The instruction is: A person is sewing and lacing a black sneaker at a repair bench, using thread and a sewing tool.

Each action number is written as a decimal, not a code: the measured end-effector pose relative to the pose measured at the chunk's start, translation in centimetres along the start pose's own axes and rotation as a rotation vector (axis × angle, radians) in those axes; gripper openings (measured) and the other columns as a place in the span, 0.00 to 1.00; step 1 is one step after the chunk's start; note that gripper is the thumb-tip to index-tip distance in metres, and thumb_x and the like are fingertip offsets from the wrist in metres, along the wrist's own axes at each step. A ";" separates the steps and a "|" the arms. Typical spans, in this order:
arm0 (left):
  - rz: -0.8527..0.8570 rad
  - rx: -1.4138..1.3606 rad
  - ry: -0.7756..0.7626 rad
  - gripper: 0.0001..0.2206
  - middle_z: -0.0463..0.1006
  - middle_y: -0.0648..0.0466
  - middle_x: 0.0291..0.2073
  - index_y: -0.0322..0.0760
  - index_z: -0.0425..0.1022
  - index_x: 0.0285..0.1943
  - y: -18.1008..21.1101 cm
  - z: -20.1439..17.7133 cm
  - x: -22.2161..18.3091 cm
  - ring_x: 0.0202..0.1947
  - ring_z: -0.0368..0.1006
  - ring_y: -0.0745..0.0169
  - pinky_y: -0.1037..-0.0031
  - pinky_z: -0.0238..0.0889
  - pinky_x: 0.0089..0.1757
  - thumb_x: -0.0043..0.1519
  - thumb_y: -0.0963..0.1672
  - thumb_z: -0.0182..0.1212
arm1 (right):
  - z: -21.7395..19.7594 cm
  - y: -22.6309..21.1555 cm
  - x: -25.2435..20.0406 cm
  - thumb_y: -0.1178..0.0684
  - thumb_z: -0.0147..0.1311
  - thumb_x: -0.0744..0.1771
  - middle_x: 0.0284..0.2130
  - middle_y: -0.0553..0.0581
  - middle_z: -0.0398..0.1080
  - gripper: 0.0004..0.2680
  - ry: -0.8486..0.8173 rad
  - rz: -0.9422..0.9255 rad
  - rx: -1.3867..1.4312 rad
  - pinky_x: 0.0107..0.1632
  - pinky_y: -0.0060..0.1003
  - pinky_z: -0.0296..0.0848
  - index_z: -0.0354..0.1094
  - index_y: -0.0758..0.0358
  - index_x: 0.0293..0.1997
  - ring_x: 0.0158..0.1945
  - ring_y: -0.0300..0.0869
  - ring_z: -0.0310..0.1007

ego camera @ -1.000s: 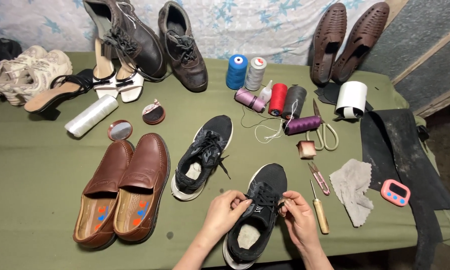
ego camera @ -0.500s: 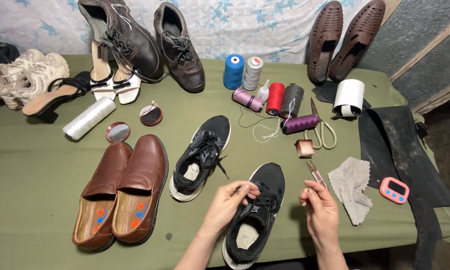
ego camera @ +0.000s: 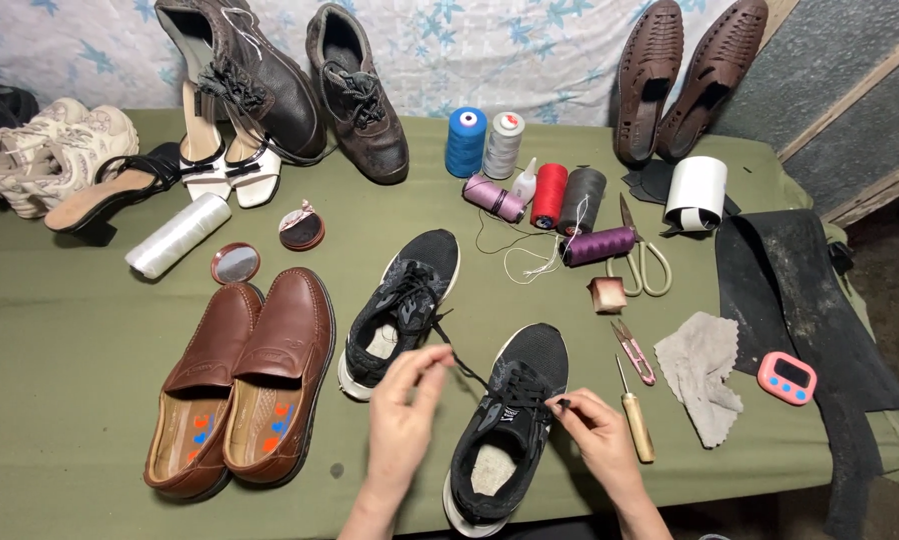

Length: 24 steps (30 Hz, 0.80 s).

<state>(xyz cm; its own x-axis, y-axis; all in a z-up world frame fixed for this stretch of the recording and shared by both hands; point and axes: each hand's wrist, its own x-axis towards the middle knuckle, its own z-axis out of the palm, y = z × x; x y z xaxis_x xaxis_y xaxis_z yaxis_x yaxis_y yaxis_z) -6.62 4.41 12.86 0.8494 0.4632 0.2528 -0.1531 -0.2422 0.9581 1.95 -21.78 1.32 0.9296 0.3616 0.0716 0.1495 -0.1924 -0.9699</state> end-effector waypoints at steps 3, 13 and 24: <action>0.024 0.229 -0.145 0.13 0.83 0.56 0.44 0.41 0.80 0.52 -2.3 1.4 -2.2 0.49 0.75 0.63 0.74 0.71 0.41 0.61 0.47 0.62 | 0.7 0.3 0.4 0.57 0.53 0.68 0.36 0.55 0.75 0.06 0.016 -0.106 0.008 0.50 0.31 0.71 0.78 0.66 0.37 0.43 0.39 0.75; 0.125 0.383 -0.362 0.16 0.75 0.53 0.44 0.39 0.73 0.51 -7.6 2.4 -6.2 0.45 0.71 0.52 0.64 0.66 0.43 0.54 0.36 0.62 | 2.6 1.7 -0.5 0.55 0.47 0.72 0.30 0.56 0.75 0.09 0.135 0.009 0.317 0.38 0.30 0.66 0.73 0.65 0.37 0.36 0.38 0.72; -0.857 -0.772 -0.593 0.28 0.61 0.59 0.68 0.51 0.59 0.69 -9.5 4.6 -13.0 0.78 0.50 0.54 0.69 0.44 0.67 0.60 0.48 0.66 | 3.8 2.9 -2.2 0.55 0.44 0.73 0.31 0.61 0.69 0.10 0.244 -0.093 0.584 0.49 0.38 0.68 0.69 0.70 0.39 0.39 0.46 0.69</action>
<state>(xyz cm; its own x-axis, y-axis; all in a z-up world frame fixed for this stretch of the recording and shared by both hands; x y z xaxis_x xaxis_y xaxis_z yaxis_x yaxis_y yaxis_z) -13.92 -3.27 -0.16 0.8837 -0.2690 -0.3831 0.4659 0.5850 0.6639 -0.90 -19.68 -2.52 0.9818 0.1214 0.1459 0.0891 0.3840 -0.9190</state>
